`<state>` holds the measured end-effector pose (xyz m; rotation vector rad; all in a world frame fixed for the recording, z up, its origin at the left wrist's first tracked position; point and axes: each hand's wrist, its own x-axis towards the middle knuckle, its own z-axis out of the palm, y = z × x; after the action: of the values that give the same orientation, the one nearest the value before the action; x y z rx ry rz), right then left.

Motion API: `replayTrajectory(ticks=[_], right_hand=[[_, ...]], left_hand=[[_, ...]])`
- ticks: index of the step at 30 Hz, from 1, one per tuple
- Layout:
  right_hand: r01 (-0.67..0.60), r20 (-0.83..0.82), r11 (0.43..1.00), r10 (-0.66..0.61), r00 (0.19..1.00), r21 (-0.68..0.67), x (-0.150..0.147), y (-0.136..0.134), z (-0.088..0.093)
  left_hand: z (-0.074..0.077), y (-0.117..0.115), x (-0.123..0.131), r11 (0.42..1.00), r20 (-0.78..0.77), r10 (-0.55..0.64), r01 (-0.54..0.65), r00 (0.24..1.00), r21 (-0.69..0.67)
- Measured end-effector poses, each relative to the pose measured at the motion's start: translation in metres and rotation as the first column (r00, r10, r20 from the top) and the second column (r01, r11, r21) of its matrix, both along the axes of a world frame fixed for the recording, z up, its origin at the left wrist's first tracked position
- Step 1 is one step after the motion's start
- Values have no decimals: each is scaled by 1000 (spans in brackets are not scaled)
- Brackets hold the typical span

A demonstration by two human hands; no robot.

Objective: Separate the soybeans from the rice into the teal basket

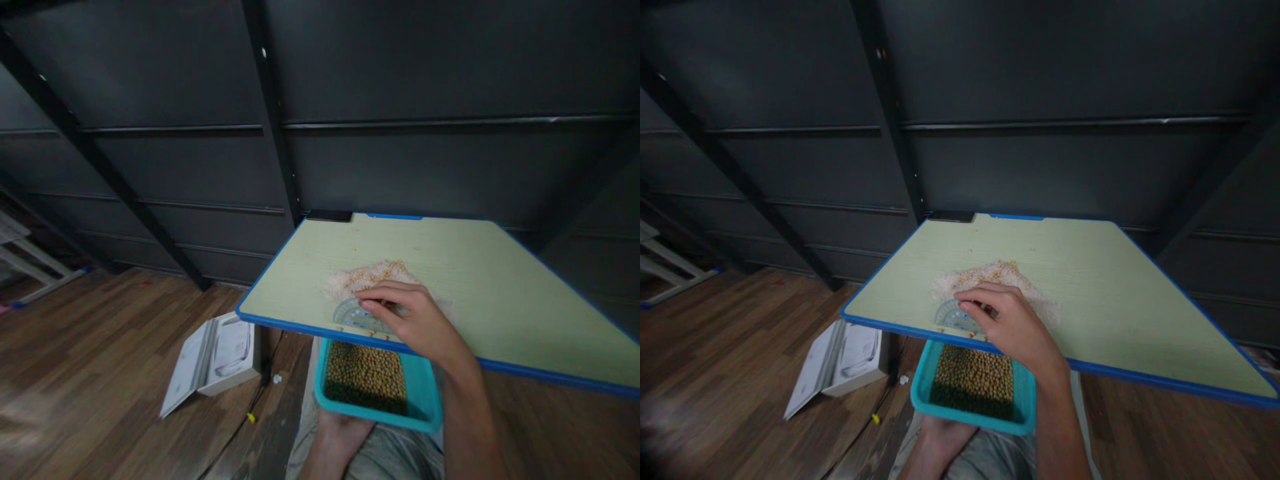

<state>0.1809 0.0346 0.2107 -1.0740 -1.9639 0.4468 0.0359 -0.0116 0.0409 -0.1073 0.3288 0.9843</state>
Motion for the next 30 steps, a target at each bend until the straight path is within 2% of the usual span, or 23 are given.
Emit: replayTrajectory(ticks=[17, 22, 26, 30], right_hand=[[0, -19, 1000, 0, 1000, -9, -7, 1, -5], [-12, -21, 1000, 11, 1000, -22, -9, 0, -4], [-42, -35, 999, 41, 999, -30, -10, -2, -2], [-17, -38, 1000, 16, 999, -3, -7, -2, -1]], left_hand=[[2, -1, -1, 1000, 113, -15, 12, 993, 29], [0, -1, -2, 999, 104, -15, 10, 994, 48], [4, -1, -1, 1000, 71, -8, 7, 997, 10], [5, -1, 0, 1000, 74, -8, 7, 997, 20]])
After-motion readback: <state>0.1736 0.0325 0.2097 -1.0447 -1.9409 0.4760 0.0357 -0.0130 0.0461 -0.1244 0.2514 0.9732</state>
